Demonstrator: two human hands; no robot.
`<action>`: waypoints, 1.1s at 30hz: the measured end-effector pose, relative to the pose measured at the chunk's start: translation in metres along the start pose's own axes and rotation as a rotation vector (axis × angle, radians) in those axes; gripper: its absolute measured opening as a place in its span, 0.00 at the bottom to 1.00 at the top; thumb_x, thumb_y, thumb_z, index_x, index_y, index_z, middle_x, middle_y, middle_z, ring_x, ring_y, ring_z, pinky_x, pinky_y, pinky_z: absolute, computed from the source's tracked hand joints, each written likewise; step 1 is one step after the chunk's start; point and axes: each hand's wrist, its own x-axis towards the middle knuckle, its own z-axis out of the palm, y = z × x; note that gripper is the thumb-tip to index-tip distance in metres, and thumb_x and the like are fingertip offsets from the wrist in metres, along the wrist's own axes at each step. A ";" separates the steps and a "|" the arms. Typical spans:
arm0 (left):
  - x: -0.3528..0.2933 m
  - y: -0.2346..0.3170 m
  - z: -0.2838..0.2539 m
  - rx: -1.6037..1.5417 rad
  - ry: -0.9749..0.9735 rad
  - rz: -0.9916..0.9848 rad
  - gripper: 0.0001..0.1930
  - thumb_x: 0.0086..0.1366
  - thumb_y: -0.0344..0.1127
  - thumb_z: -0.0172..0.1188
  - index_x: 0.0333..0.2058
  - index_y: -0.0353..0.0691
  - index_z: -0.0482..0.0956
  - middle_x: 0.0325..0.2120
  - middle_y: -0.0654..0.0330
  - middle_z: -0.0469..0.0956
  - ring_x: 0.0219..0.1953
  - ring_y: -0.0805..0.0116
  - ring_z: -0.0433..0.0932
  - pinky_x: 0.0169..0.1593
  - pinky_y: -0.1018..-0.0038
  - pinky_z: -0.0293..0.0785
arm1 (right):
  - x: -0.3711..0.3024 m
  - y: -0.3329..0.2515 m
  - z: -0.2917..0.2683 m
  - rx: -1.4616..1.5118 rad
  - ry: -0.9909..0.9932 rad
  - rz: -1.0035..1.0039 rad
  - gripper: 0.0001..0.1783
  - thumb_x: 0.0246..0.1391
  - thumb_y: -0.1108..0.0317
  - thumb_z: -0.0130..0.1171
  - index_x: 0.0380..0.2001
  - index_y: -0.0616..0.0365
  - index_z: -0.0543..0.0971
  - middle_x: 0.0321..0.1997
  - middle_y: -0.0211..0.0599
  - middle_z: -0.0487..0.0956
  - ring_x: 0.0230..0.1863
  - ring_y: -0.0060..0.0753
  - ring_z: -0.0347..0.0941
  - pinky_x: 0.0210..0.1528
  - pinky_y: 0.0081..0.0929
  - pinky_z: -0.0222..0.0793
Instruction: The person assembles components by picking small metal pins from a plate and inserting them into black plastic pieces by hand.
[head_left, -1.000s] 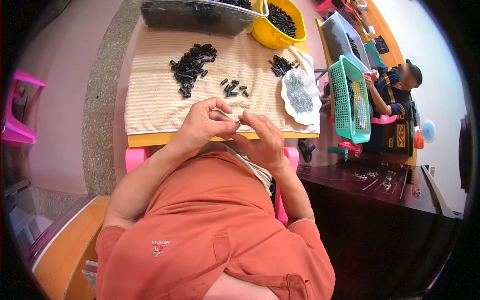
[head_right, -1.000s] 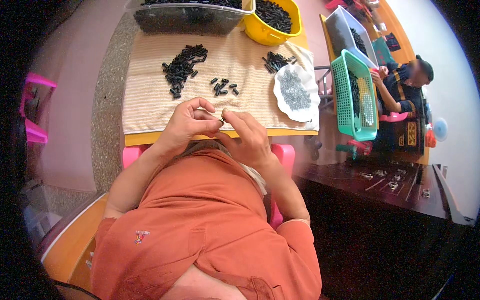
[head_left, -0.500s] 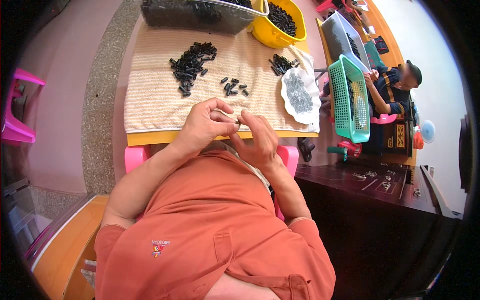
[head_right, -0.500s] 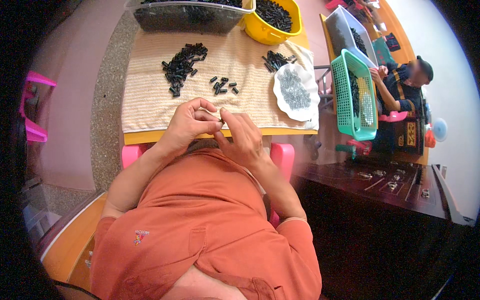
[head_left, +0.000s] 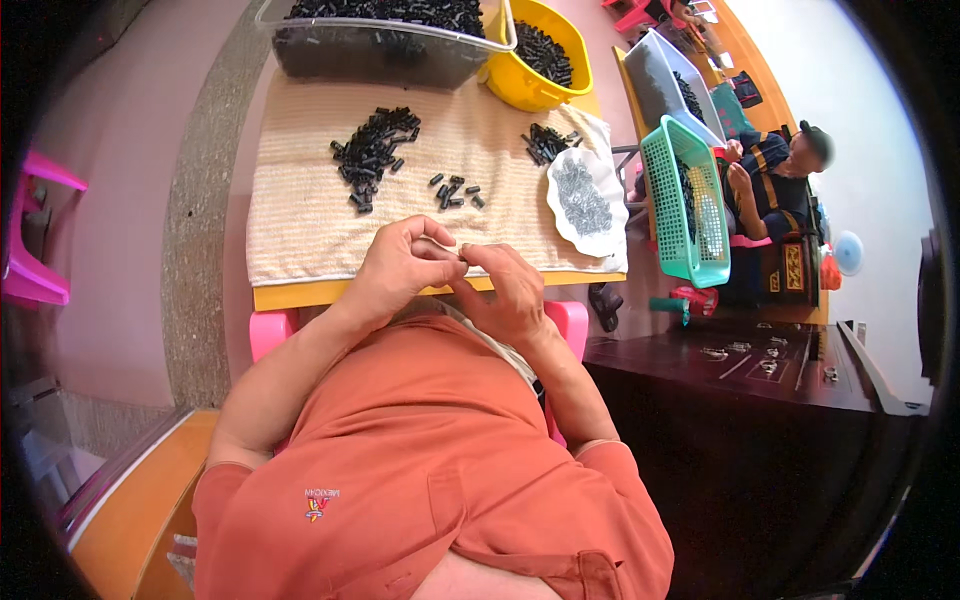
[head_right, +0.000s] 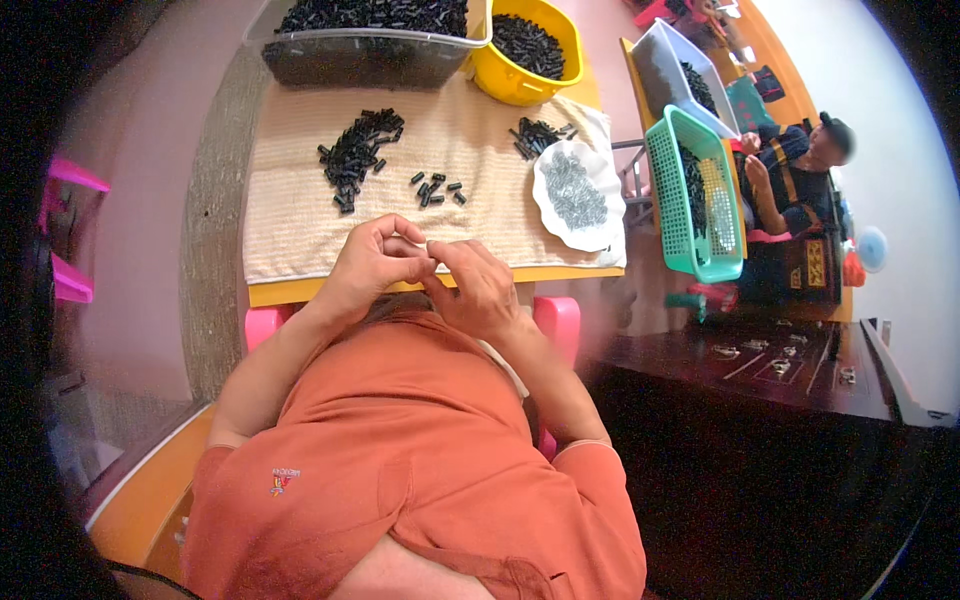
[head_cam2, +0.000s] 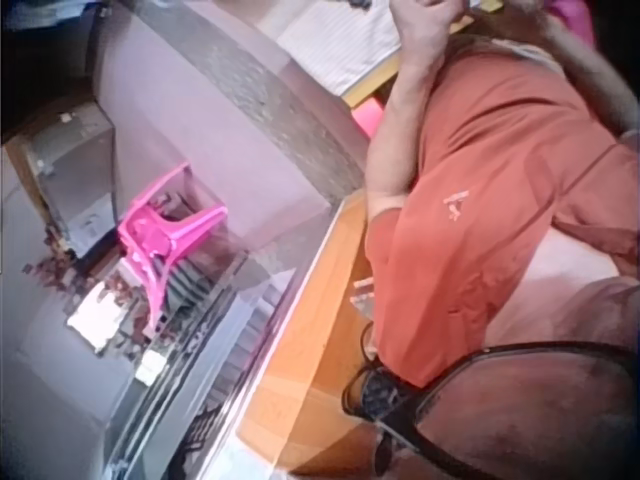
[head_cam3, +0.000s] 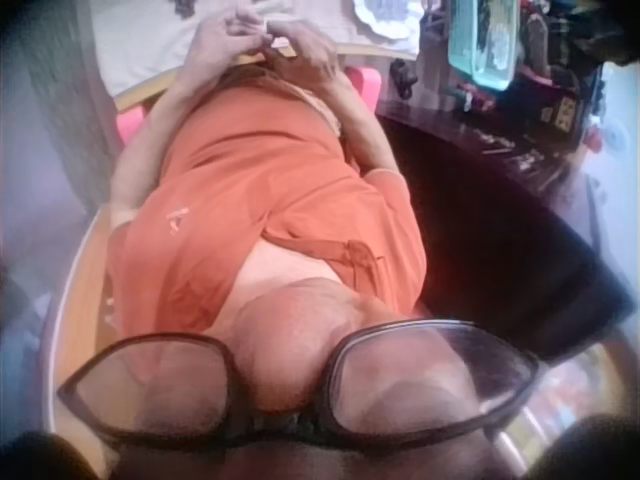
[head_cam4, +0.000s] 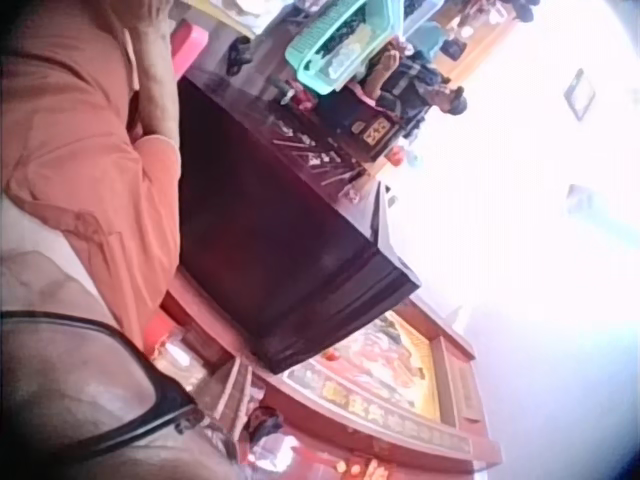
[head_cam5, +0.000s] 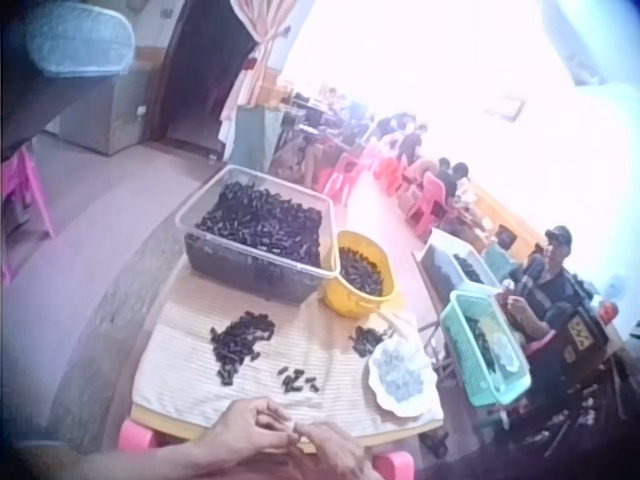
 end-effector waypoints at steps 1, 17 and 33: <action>0.000 -0.001 0.001 0.002 0.001 0.012 0.14 0.58 0.24 0.68 0.41 0.33 0.74 0.32 0.57 0.82 0.36 0.74 0.81 0.41 0.77 0.78 | 0.001 0.000 -0.001 0.018 0.012 0.021 0.22 0.42 0.79 0.70 0.44 0.60 0.76 0.31 0.41 0.80 0.30 0.43 0.77 0.31 0.34 0.74; -0.001 0.000 0.004 -0.021 0.005 0.060 0.09 0.66 0.32 0.65 0.40 0.36 0.75 0.33 0.59 0.83 0.35 0.74 0.82 0.36 0.80 0.77 | 0.012 0.023 -0.031 0.070 -0.027 0.292 0.20 0.46 0.79 0.71 0.44 0.64 0.78 0.41 0.43 0.80 0.40 0.32 0.81 0.43 0.26 0.80; -0.002 -0.002 0.001 -0.029 0.025 0.085 0.08 0.65 0.30 0.65 0.38 0.37 0.74 0.34 0.58 0.83 0.34 0.74 0.82 0.37 0.79 0.79 | 0.070 0.082 -0.047 -0.015 0.163 0.367 0.17 0.47 0.82 0.67 0.43 0.64 0.79 0.41 0.38 0.79 0.37 0.23 0.76 0.36 0.18 0.76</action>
